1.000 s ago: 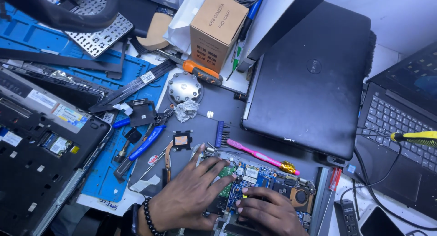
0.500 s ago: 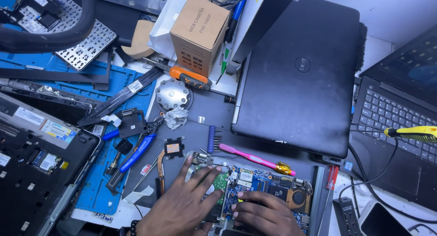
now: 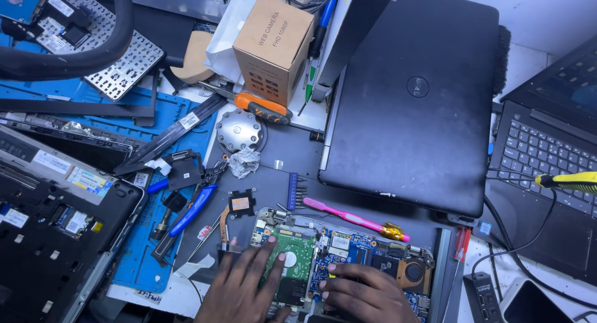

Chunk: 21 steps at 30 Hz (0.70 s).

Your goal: The person works on a disassembled laptop motherboard, connecting a ribbon cable and installing a hard drive. They use their hands to align and press the components into place on the circuit board.

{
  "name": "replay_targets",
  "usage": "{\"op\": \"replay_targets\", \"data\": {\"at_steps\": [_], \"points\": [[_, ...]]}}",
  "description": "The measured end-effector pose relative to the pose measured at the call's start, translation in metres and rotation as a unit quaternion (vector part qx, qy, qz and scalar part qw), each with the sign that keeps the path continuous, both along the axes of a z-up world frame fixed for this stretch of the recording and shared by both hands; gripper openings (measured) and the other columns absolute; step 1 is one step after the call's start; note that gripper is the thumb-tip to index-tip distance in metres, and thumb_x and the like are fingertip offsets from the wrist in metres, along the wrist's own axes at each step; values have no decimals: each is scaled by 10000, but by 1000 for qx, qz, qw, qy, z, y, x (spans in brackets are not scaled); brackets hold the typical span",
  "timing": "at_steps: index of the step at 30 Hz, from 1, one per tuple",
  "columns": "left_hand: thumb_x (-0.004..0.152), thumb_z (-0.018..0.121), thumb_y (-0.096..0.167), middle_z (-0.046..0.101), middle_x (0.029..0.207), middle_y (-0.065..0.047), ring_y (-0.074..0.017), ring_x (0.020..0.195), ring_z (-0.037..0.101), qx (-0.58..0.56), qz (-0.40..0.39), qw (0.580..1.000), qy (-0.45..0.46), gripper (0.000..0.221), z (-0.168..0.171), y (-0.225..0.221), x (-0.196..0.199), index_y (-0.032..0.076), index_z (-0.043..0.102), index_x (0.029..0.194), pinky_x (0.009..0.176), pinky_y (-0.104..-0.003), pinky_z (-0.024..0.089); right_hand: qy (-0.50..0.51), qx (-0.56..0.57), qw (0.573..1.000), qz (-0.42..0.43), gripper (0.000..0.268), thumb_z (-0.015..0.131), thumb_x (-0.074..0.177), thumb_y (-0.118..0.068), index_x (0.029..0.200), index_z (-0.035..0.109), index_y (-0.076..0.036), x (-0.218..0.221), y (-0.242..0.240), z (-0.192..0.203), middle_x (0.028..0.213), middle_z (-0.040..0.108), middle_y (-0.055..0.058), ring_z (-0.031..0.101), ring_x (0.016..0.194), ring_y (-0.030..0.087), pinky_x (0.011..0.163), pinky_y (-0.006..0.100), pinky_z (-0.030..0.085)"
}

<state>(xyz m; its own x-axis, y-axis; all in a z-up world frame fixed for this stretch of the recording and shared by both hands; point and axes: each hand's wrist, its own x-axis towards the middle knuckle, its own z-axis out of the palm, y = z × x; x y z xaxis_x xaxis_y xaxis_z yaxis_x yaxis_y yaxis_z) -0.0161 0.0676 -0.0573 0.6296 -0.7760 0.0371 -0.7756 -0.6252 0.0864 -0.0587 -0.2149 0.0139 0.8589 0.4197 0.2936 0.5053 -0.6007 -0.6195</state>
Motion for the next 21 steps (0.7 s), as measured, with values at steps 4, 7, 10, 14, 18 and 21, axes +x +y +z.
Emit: {"op": "replay_targets", "data": {"at_steps": [4, 7, 10, 14, 18, 21], "points": [[904, 504, 785, 336, 1648, -189, -387, 1432, 378, -13, -4, 1000, -21, 924, -3, 0, 0, 136, 386, 1551, 1105, -656, 302, -21, 1, 1000, -1, 201, 589, 1024, -219, 1128, 738, -132, 1, 0, -3, 1172, 786, -19, 710, 1180, 253, 951, 357, 555], [916, 487, 695, 323, 1634, -243, -400, 1469, 333, -41, -32, 999, -15, 879, -2, -1, 2, 79, 390, 1535, 1218, -680, 150, -18, 3, 1000, 6, 221, 560, 1038, -219, 1142, 731, -126, 1, -1, -3, 1183, 778, -11, 706, 1181, 257, 952, 359, 550], [945, 530, 641, 352, 1610, -274, -418, 1442, 380, -50, -54, 997, 2, 840, 3, -3, 4, 56, 401, 1534, 1189, -677, 202, -24, 7, 1000, 12, 209, 575, 1028, -200, 1138, 730, -114, 3, 0, -2, 1181, 777, -5, 709, 1174, 261, 957, 358, 556], [990, 559, 471, 383, 1591, -289, -512, 1421, 375, -82, -74, 991, 72, 682, -4, -5, 0, 29, 452, 1498, 1133, -693, 257, -24, 11, 1000, 3, 214, 570, 1024, -208, 1099, 742, -105, 4, 2, 2, 1158, 784, 11, 718, 1160, 253, 953, 344, 558], [980, 619, 437, 435, 1569, -259, -541, 1383, 396, -134, -71, 982, 109, 626, 8, -8, 6, 32, 518, 1445, 1101, -757, 246, -20, 35, 998, -44, 170, 673, 959, -233, 1028, 767, -108, 7, 10, 14, 1094, 805, 4, 755, 1119, 216, 937, 317, 573], [854, 699, 333, 494, 1517, -217, -512, 1331, 442, -178, -43, 976, 119, 588, 16, -12, 6, 54, 593, 1362, 1082, -797, 243, -10, 147, 985, -91, 114, 702, 912, -188, 965, 762, -107, 11, 7, 9, 1005, 824, 23, 817, 1005, 202, 943, 297, 622]]}}
